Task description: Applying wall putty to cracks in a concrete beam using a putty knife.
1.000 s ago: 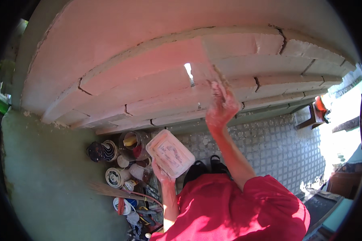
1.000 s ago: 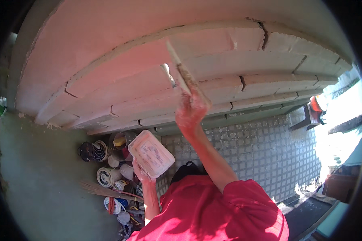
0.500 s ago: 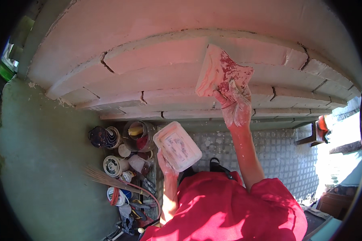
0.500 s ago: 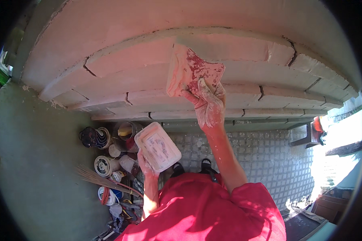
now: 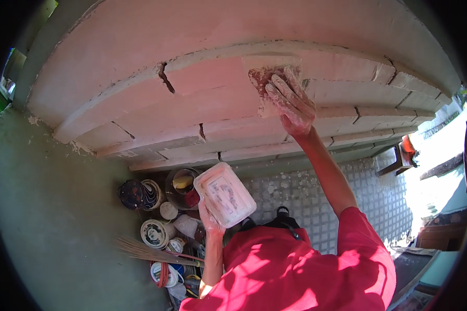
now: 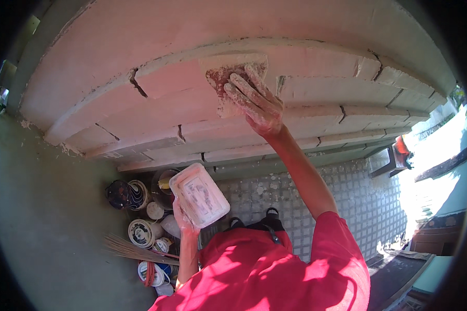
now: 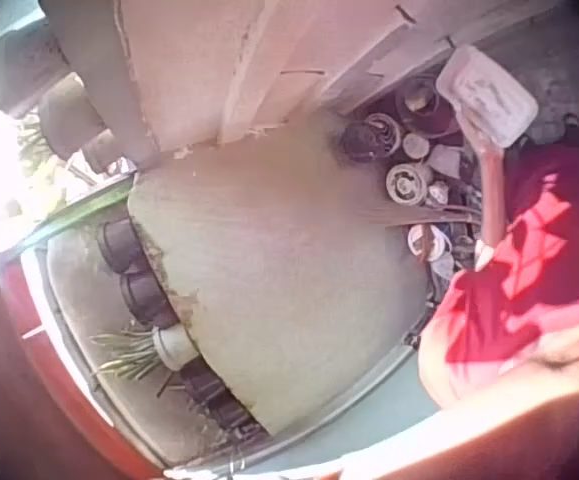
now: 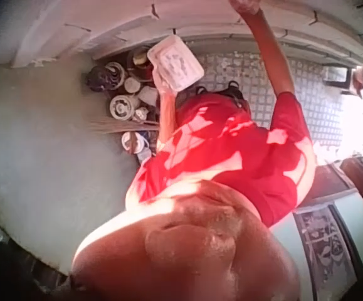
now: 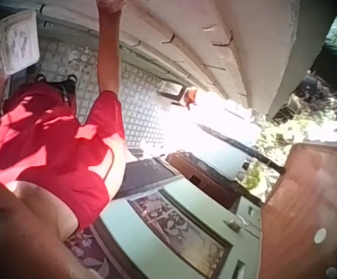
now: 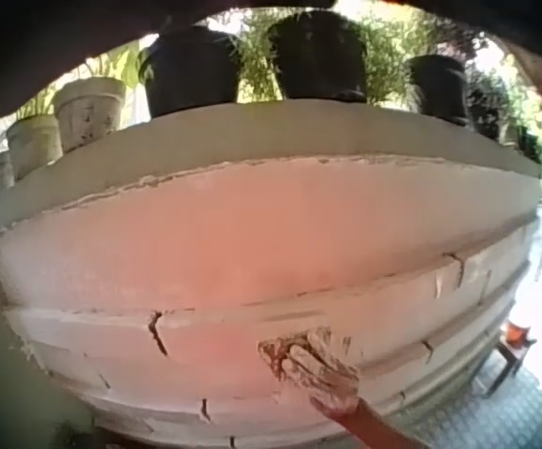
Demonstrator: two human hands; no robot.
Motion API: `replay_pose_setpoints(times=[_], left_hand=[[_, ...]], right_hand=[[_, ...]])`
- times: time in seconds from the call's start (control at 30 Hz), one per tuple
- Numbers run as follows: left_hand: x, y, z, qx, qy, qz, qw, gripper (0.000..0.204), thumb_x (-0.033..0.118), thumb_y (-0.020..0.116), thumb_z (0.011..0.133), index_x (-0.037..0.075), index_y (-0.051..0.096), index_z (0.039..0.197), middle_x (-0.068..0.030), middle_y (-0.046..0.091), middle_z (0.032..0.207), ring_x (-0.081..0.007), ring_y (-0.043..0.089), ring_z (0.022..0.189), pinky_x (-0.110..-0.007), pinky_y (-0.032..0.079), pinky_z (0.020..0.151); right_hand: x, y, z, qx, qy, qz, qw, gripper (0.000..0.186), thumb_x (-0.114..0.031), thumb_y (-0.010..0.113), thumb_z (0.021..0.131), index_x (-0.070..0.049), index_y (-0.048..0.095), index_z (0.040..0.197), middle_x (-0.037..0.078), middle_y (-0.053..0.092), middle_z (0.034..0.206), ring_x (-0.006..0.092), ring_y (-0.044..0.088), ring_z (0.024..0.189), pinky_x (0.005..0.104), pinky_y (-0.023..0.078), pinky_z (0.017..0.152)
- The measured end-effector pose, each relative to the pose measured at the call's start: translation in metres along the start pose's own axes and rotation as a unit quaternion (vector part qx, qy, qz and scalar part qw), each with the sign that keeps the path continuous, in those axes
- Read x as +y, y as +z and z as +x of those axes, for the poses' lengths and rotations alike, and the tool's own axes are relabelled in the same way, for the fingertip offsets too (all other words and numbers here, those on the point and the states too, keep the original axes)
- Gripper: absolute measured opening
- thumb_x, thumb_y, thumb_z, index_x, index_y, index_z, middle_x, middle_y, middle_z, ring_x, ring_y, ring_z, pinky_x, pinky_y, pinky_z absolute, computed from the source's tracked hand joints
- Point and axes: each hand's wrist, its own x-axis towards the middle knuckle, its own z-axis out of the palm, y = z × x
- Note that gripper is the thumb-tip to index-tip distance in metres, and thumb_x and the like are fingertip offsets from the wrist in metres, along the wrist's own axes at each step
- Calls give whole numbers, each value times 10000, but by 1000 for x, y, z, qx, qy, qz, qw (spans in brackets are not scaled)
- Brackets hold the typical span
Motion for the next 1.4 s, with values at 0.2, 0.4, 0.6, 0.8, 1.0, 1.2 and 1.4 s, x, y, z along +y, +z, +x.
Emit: replay_pose_setpoints(times=[0.2, 0.4, 0.6, 0.8, 1.0, 1.2, 1.4], left_hand=[[23, -12, -7, 13, -29, 0, 1000, 484, 370, 372, 959, 59, 449, 1321, -105, 569, 1241, -259, 588, 1093, -425, 498, 933], [27, -17, -7, 31, -24, 8, 999, 494, 374, 366, 958, 56, 443, 1328, -107, 567, 1245, -263, 586, 1099, -427, 496, 934], [21, -15, -1, 10, -24, 25, 999, 497, 379, 367, 957, 57, 442, 1328, -108, 571, 1238, -267, 590, 1088, -423, 496, 933], [12, -9, -1, 7, -15, 42, 999, 525, 407, 339, 961, 60, 420, 1346, -100, 560, 1256, -264, 577, 1105, -419, 486, 946], [4, 5, -13, 6, -4, 26, 1000, 508, 401, 342, 963, 61, 444, 1326, -99, 577, 1236, -264, 588, 1093, -424, 493, 937], [-3, 7, -17, -3, -14, -9, 1000, 477, 383, 375, 962, 62, 470, 1301, -96, 583, 1221, -256, 597, 1072, -415, 505, 916], [-6, 13, -17, -7, -8, 4, 1000, 464, 370, 381, 963, 66, 467, 1302, -86, 587, 1210, -247, 598, 1068, -402, 504, 915]], right_hand=[[14, 24, -18, -17, -4, -73, 997, 417, 43, 577, 743, -138, 705, 1096, 40, 639, 1193, 329, 557, 1174, 390, 528, 927], [23, 32, -34, -55, -1, -86, 995, 444, 54, 588, 716, -148, 704, 1094, 16, 624, 1221, 291, 554, 1183, 366, 535, 916], [35, 32, -47, -87, -7, -61, 994, 420, 72, 553, 739, -130, 715, 1070, 56, 661, 1144, 330, 572, 1153, 400, 519, 938], [33, 21, -51, -101, -3, -13, 995, 434, 81, 569, 711, -134, 719, 1057, 50, 662, 1140, 317, 590, 1131, 386, 532, 921], [30, 5, -67, -136, -8, 11, 991, 531, 85, 595, 666, -157, 678, 1132, 3, 623, 1217, 251, 545, 1204, 352, 548, 898], [6, -25, -54, -121, 4, 67, 990, 490, 85, 595, 665, -155, 698, 1080, 25, 643, 1174, 270, 581, 1156, 357, 546, 889], [0, -33, 12, -77, 18, -30, 996, 496, 101, 587, 661, -111, 690, 1097, 59, 644, 1161, 297, 597, 1115, 381, 542, 890]])
